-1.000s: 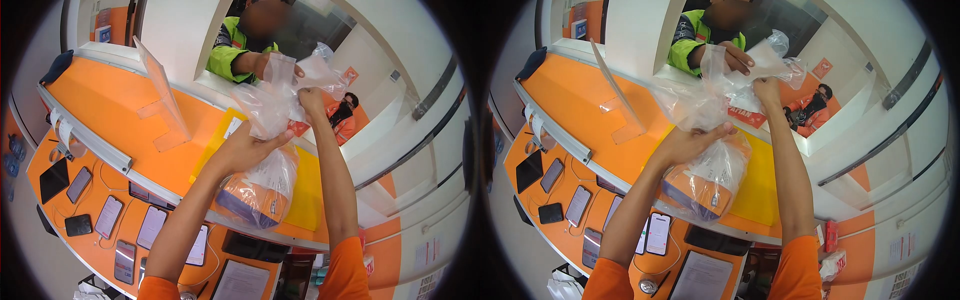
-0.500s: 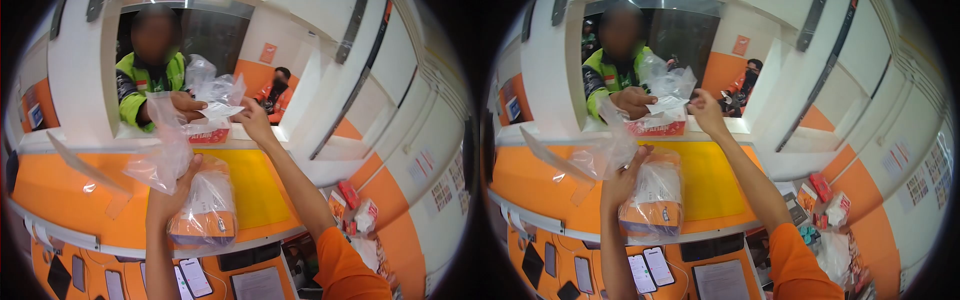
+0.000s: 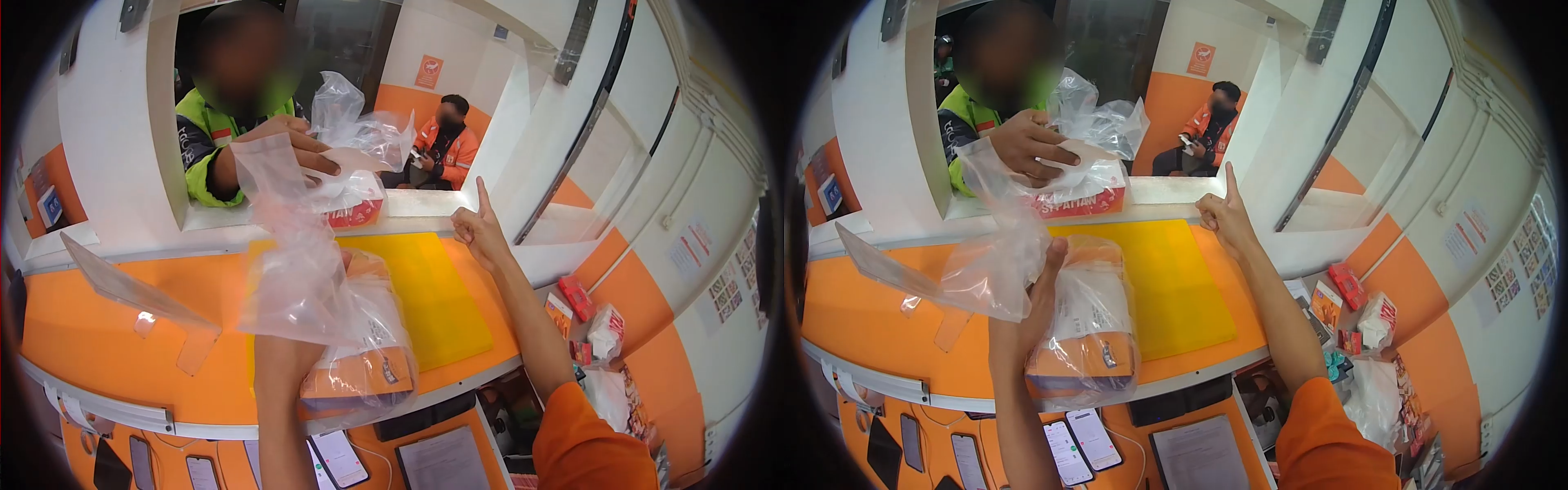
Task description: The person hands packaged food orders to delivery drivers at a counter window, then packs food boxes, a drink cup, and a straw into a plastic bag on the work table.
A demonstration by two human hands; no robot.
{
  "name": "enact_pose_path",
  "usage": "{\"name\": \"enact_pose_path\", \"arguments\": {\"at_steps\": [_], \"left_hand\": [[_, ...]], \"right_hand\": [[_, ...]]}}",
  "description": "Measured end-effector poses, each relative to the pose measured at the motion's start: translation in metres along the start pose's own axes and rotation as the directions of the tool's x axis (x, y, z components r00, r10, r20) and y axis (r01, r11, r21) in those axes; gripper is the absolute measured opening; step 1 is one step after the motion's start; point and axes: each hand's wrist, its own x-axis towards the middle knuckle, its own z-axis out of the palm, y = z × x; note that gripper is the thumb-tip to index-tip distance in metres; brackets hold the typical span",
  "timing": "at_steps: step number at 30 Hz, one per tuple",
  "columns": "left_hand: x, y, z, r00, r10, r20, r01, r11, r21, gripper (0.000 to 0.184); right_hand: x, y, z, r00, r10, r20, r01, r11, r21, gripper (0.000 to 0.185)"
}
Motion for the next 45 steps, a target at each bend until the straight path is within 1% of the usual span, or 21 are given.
{"name": "enact_pose_path", "arguments": {"at_steps": [3, 7, 10, 13, 16, 18, 20, 28, 29, 31, 34, 37, 40, 43, 45], "left_hand": [[-0.001, -0.001, -0.001, 0.999, -0.031, 0.013, 0.031, 1.0, -0.003, 0.054], [-0.001, -0.001, 0.003, 0.99, -0.138, -0.013, 0.137, 0.989, -0.053, 0.055], [0.0, 0.003, 0.003, 0.976, -0.216, -0.015, 0.215, 0.974, -0.068, 0.056], [0.003, 0.015, -0.001, 0.935, -0.353, 0.037, 0.354, 0.934, -0.046, 0.057], [0.005, 0.013, 0.001, 0.943, -0.333, 0.012, 0.333, 0.942, -0.032, 0.058], [0.006, 0.012, 0.004, 0.987, -0.158, -0.017, 0.158, 0.986, 0.048, 0.041], [0.006, 0.011, 0.005, 0.996, -0.088, -0.023, 0.089, 0.993, 0.082, 0.038], [0.005, 0.018, 0.005, 0.974, -0.228, -0.017, 0.229, 0.973, 0.037, 0.045], [0.005, 0.019, 0.005, 0.956, -0.295, -0.008, 0.295, 0.955, 0.014, 0.049], [0.006, 0.019, 0.002, 0.907, -0.421, 0.013, 0.421, 0.906, -0.03, 0.063], [0.006, 0.017, 0.002, 0.918, -0.397, -0.002, 0.397, 0.918, 0.013, 0.063], [0.005, 0.015, 0.003, 0.919, -0.395, -0.01, 0.395, 0.919, -0.002, 0.063], [0.005, 0.009, 0.004, 0.926, -0.378, -0.011, 0.378, 0.926, 0.02, 0.064], [0.005, 0.014, 0.003, 0.911, -0.412, -0.016, 0.412, 0.911, 0.003, 0.064], [0.006, 0.014, 0.003, 0.916, -0.4, -0.013, 0.401, 0.916, 0.007, 0.064]], "right_hand": [[-0.001, 0.004, 0.001, 1.0, 0.024, 0.019, -0.024, 1.0, 0.008, 0.101], [-0.003, 0.006, 0.003, 0.999, 0.038, 0.024, -0.038, 0.999, 0.005, 0.098], [-0.005, 0.007, 0.002, 0.996, 0.067, 0.056, -0.064, 0.997, -0.046, 0.084], [0.003, 0.021, -0.008, 0.978, 0.18, 0.107, -0.143, 0.946, -0.29, 0.068], [0.002, 0.038, -0.01, 0.986, 0.115, 0.118, -0.06, 0.92, -0.388, 0.053], [0.004, 0.039, -0.012, 0.987, 0.117, 0.112, -0.067, 0.924, -0.377, 0.053], [0.004, 0.038, -0.012, 0.987, 0.12, 0.108, -0.07, 0.921, -0.384, 0.052], [0.0, 0.035, -0.009, 0.987, 0.13, 0.094, -0.081, 0.908, -0.411, 0.05], [0.0, 0.035, -0.009, 0.987, 0.132, 0.094, -0.082, 0.908, -0.411, 0.05], [0.0, 0.035, -0.009, 0.987, 0.133, 0.093, -0.083, 0.908, -0.411, 0.05], [0.002, 0.038, -0.013, 0.984, 0.136, 0.115, -0.073, 0.897, -0.437, 0.052], [0.002, 0.039, -0.013, 0.984, 0.135, 0.119, -0.069, 0.893, -0.444, 0.053], [0.0, 0.037, -0.012, 0.984, 0.138, 0.113, -0.073, 0.889, -0.452, 0.054], [0.001, 0.037, -0.012, 0.984, 0.142, 0.111, -0.076, 0.887, -0.456, 0.054], [0.002, 0.038, -0.013, 0.984, 0.134, 0.122, -0.065, 0.889, -0.452, 0.055]]}}
